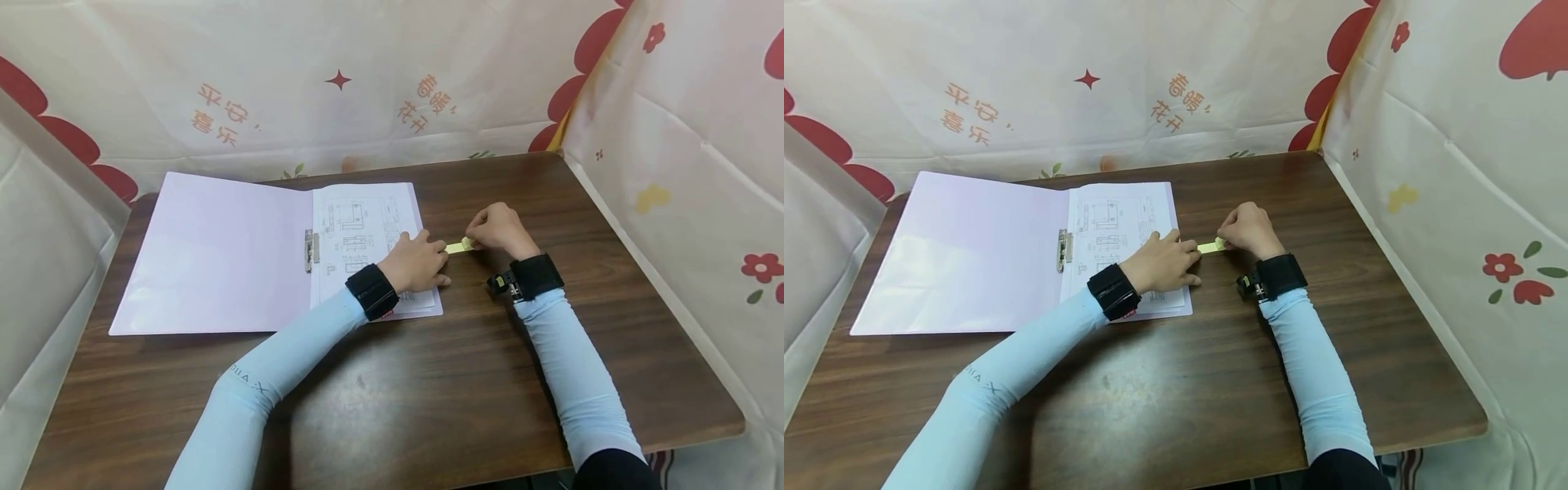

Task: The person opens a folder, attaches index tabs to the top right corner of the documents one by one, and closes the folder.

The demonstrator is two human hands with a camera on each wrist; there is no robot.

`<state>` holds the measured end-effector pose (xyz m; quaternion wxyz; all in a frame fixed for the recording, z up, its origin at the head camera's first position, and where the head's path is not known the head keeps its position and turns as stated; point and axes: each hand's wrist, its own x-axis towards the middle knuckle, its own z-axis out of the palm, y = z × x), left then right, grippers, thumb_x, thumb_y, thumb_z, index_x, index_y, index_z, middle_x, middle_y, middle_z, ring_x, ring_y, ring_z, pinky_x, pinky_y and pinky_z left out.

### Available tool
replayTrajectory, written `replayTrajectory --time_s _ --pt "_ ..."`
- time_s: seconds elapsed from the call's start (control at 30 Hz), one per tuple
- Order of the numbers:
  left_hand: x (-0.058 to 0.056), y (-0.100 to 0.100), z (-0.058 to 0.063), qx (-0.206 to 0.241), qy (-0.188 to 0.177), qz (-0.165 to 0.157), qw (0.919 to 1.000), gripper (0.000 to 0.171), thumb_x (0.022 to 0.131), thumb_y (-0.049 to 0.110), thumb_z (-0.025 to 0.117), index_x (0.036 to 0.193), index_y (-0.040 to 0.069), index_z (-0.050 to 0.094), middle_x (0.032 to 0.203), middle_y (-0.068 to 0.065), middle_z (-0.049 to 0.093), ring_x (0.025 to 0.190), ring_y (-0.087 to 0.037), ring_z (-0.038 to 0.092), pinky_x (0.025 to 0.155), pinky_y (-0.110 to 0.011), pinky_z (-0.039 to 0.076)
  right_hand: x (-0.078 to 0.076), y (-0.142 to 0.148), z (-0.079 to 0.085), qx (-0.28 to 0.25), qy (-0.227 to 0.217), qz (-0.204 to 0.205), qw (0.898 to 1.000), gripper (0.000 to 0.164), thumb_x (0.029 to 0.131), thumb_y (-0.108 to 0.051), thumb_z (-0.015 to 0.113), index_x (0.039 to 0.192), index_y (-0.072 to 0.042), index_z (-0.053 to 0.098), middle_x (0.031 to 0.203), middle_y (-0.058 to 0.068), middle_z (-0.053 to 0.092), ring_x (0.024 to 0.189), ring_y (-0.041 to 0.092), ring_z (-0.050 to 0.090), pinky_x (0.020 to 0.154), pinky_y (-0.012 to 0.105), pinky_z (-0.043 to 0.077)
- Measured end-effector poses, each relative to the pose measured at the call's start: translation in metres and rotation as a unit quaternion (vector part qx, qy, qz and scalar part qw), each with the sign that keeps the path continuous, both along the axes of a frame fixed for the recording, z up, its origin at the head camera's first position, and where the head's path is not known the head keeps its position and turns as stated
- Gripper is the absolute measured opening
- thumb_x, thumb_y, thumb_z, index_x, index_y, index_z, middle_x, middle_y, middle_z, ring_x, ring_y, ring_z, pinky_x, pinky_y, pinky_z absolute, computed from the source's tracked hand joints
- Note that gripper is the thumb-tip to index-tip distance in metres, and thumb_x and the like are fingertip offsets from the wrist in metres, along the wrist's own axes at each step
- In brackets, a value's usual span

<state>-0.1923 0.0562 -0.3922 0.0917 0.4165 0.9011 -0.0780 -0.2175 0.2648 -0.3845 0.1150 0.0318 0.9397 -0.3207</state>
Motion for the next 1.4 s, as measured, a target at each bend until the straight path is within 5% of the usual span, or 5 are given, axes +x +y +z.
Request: replayTrajectory --time_s 0.27,0.43,0.83,1.13,1.4 --pt "-0.003 0.002 0.003 0.012 -0.006 -0.002 0.9999 0.059 0.103 0.06 0.05 0.143 0.018 0.061 0.155 -0.001 0.052 0.134 -0.029 0.047 0.106 -0.053 0.047 -0.001 0.001 -0.004 0.043 0.004 -0.001 0.999 0.027 0.088 -0.023 0.082 0.094 -0.001 0.067 0.091 0.012 0.063 0.082 0.028 0.055 0.068 0.034 0.045" --pt "-0.002 0.003 0.002 0.01 -0.002 -0.002 0.9999 0.062 0.102 0.061 0.051 0.145 0.018 0.059 0.158 -0.001 0.049 0.138 -0.031 0.044 0.107 -0.054 0.047 0.0 0.003 -0.004 0.054 0.005 0.012 0.998 0.014 0.091 -0.015 0.075 0.091 -0.001 0.073 0.086 0.011 0.067 0.078 0.025 0.056 0.065 0.031 0.044" --pt "0.001 0.006 0.006 0.005 0.0 0.009 0.9999 0.062 0.1 0.063 0.053 0.141 0.018 0.062 0.155 -0.001 0.052 0.135 -0.03 0.045 0.106 -0.056 0.044 0.002 0.012 0.002 0.07 0.014 0.011 0.997 0.014 0.092 -0.016 0.071 0.09 -0.003 0.078 0.09 0.011 0.068 0.079 0.026 0.055 0.066 0.033 0.042" --pt "0.002 0.007 0.004 0.01 -0.012 0.019 0.9997 0.062 0.1 0.063 0.052 0.142 0.018 0.062 0.156 -0.001 0.051 0.134 -0.03 0.044 0.106 -0.056 0.045 -0.001 0.034 0.003 0.043 -0.023 -0.003 0.999 0.021 0.095 -0.019 0.073 0.103 -0.001 0.078 0.105 0.018 0.071 0.089 0.028 0.057 0.071 0.034 0.045" --pt "0.004 0.006 -0.001 0.01 -0.008 0.023 0.9997 0.063 0.101 0.063 0.052 0.143 0.018 0.061 0.157 -0.001 0.05 0.136 -0.031 0.042 0.108 -0.058 0.043 -0.001 0.045 0.007 -0.025 -0.029 -0.003 0.999 0.02 0.099 -0.009 0.067 0.107 0.007 0.076 0.097 0.02 0.075 0.074 0.017 0.072 0.069 0.032 0.061"
